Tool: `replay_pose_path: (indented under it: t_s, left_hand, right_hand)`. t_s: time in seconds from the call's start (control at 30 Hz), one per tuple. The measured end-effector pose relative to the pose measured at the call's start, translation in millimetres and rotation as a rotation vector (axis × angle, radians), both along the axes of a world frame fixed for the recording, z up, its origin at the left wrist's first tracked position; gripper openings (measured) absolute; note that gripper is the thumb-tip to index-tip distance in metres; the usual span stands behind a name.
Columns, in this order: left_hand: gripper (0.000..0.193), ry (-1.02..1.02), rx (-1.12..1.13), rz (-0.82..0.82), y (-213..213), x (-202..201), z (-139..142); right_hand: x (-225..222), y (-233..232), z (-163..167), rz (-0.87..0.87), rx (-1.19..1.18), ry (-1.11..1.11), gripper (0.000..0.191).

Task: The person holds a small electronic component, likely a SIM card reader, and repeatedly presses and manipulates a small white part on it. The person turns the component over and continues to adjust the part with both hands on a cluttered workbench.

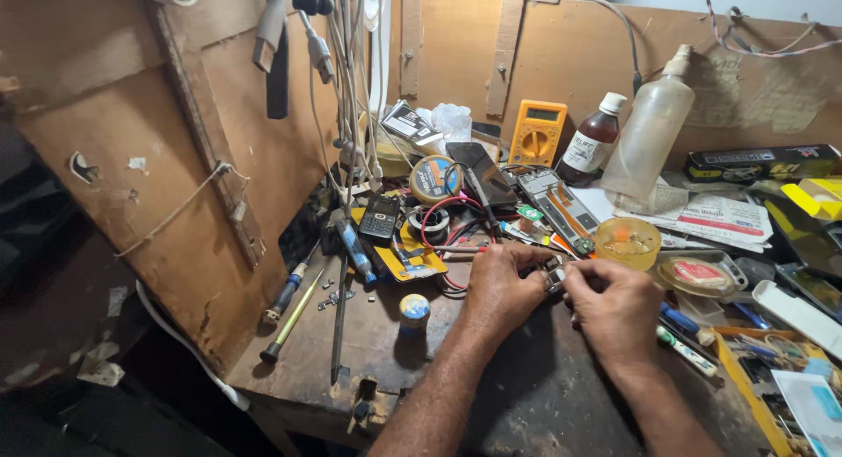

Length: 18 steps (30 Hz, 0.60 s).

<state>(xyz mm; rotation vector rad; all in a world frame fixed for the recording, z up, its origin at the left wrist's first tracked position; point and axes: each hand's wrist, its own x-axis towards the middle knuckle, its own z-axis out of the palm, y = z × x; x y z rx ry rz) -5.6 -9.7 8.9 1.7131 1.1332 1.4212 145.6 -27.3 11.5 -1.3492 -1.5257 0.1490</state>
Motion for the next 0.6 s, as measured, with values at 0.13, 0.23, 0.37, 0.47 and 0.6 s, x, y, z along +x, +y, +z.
replay_pose_path:
  t_s: [0.13,0.23,0.37,0.47,0.6]
  left_hand:
    - [0.031,-0.02,0.005,0.039,4,0,-5]
    - [0.033,-0.053,0.004,0.048,10,2,-9]
    - [0.033,-0.07,-0.03,0.026,13,3,-13]
    - [0.033,-0.037,0.003,0.064,12,3,-11]
    - [0.033,-0.027,-0.025,0.056,8,2,-8]
  right_hand:
    - [1,2,1,0.049,-0.204,0.271,0.019]
    - [0,0,2,0.041,-0.206,0.248,0.019]
    - [-4,-6,5,0.049,-0.176,0.2,0.017]
    - [-7,-10,9,0.065,-0.143,0.158,0.016]
    - [-9,-14,12,0.07,-0.095,0.102,0.015]
